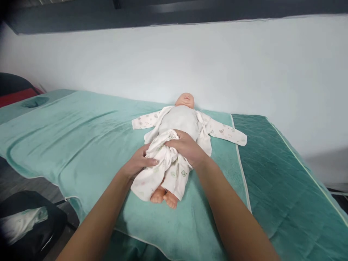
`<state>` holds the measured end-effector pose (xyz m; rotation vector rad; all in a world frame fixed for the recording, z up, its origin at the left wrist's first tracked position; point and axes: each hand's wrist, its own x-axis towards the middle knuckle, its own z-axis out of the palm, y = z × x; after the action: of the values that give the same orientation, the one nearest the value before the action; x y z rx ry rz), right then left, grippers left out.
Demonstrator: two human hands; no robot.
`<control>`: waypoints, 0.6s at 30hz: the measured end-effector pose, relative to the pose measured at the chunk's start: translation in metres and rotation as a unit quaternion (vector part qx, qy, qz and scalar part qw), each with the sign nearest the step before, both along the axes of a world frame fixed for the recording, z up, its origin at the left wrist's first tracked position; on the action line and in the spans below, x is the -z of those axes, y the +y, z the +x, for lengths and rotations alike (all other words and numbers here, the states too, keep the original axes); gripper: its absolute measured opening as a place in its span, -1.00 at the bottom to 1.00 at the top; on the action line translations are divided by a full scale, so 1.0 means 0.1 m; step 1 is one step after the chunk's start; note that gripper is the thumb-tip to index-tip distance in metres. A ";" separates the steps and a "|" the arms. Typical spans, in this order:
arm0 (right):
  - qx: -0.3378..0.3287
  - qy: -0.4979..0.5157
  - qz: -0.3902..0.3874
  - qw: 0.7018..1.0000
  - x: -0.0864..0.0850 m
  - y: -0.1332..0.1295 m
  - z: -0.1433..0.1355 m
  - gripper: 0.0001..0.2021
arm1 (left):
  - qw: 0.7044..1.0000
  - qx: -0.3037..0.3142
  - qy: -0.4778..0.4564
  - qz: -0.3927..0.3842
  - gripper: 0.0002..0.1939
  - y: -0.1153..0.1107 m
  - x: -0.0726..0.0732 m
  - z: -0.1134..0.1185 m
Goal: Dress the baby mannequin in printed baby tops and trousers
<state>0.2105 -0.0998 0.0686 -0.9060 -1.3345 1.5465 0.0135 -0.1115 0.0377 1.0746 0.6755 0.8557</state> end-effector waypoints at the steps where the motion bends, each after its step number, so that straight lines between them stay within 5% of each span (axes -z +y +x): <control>1: 0.003 -0.001 0.004 1.000 0.00 0.00 0.00 -0.66 | 1.000 -0.001 0.008 -0.010 -0.43 0.00 0.01 -0.01; 10: -0.119 -0.074 0.054 0.989 -0.13 -0.06 0.05 -0.52 | 0.994 -0.091 -0.056 -0.038 -0.56 -0.06 0.03 0.04; 14: -0.182 -0.140 0.080 0.970 -0.17 -0.08 0.12 -0.51 | 0.991 -0.127 -0.020 -0.028 -0.65 -0.22 -0.07 0.10; 18: -0.154 -0.179 0.123 0.964 -0.13 -0.07 0.17 -0.59 | 0.985 -0.167 0.011 -0.047 -0.67 -0.43 -0.25 0.22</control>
<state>0.2279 -0.1064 0.0818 -0.8767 -1.9572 1.4413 0.0357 -0.1545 0.0631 0.9000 0.9220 1.0886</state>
